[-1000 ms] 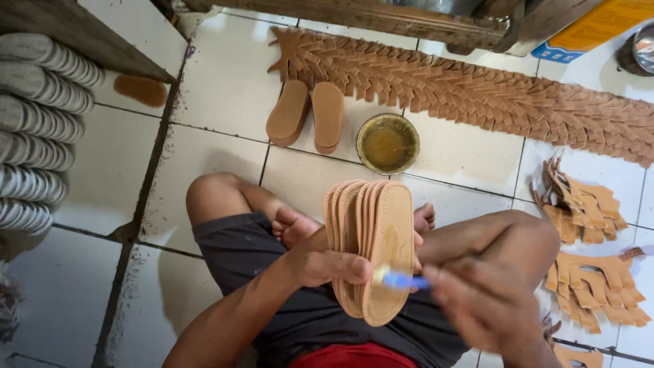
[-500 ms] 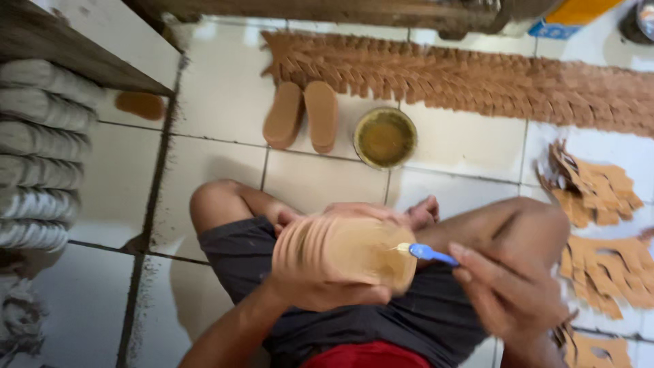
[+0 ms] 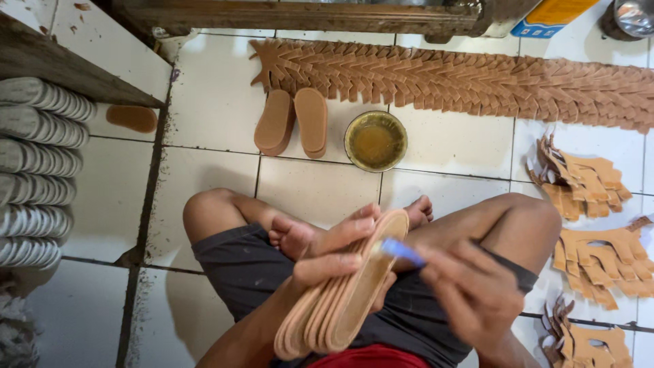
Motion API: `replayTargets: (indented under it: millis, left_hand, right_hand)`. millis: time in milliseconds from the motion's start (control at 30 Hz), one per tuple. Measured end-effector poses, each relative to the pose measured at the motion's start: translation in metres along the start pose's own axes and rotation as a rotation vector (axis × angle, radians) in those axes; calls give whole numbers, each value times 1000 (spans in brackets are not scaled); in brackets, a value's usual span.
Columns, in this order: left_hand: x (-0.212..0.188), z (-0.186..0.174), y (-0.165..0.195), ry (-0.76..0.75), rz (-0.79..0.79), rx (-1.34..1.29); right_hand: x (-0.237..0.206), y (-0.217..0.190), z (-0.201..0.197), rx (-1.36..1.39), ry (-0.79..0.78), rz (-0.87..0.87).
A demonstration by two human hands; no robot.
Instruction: The person sits on the floor and applies a liquid adhesive to stacks of shoe insoles using a toothbrush. They repeatedly dip the brush into a bowl of glue and spread it over the insole surfaces, then place the treated insoles aside.
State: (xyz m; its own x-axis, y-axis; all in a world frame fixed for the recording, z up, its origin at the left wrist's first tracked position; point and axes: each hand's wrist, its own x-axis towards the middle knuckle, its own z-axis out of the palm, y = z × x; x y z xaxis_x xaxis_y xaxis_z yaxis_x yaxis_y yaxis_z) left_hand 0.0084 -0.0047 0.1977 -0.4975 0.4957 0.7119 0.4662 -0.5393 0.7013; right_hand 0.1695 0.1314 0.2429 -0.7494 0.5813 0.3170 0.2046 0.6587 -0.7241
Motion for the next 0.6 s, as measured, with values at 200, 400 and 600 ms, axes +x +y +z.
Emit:
replayTargets:
  millis: [200,400,600]
  left_hand:
    - [11,-2,-8,-62,80,10]
    - [8,1,-21,-58,-40,-21]
    - [15,-11,-9,-184,-158,-311]
  right_hand:
    - [-11,-14,11,-67,129,22]
    - [-27,-29,13,-67,-14,-252]
    - [-23,-18,17,-75,86,-150]
